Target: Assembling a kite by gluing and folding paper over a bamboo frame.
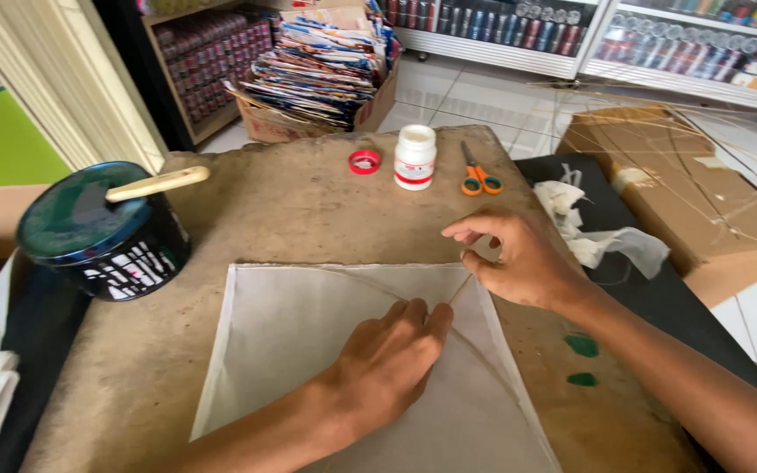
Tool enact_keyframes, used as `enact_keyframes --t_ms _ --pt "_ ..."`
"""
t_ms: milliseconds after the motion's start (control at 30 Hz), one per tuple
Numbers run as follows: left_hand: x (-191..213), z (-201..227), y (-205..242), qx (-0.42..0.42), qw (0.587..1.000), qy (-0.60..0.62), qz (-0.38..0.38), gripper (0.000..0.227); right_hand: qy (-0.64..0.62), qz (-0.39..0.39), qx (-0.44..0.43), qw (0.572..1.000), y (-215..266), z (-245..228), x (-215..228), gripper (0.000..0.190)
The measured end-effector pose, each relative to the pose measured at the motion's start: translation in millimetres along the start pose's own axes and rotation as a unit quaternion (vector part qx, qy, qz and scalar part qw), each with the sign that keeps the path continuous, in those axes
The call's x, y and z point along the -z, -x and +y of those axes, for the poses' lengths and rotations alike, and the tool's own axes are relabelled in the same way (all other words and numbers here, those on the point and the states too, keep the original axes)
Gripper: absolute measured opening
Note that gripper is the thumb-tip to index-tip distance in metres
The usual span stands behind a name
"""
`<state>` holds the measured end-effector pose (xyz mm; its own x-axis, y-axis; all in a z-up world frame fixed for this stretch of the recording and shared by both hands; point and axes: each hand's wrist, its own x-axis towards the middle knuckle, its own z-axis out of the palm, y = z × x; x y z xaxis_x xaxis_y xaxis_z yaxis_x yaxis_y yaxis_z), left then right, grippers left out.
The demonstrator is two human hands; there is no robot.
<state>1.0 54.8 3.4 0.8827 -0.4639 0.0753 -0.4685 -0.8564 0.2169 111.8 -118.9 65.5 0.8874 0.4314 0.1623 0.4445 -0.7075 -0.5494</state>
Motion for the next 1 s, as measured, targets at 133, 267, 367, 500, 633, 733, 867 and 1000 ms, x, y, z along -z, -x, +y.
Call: enact_keyframes --t_ms 133,267,367,500,633,733,867,1000 --pt "16 -25 5 0.004 0.995 0.037 0.09 0.024 -0.005 -0.027 0.019 0.999 -12 3 -17 0.038" --pt "37 -60 14 0.076 0.983 0.053 0.156 0.017 -0.029 -0.025 0.088 0.995 -16 4 -30 0.034" --pt "41 -91 20 0.103 0.972 0.077 0.195 0.01 -0.03 -0.007 0.127 0.991 -21 6 -35 0.033" --pt "33 -126 23 0.081 0.946 0.172 0.26 0.014 -0.038 -0.008 0.119 0.992 -32 13 -30 0.032" --pt "33 -153 23 0.015 0.931 0.195 0.308 0.02 -0.073 -0.019 0.083 0.994 -38 8 -24 0.032" --pt "49 -158 30 0.057 0.932 0.204 0.295 0.017 -0.1 -0.026 0.075 0.992 -39 0 -24 0.04" --pt "60 -161 45 0.176 0.955 0.129 0.202 0.026 -0.12 -0.053 0.075 0.989 -43 -20 -36 0.05" --pt "64 -159 54 0.244 0.958 0.059 0.136 0.03 -0.109 -0.092 0.102 0.984 -46 -40 -58 0.058"
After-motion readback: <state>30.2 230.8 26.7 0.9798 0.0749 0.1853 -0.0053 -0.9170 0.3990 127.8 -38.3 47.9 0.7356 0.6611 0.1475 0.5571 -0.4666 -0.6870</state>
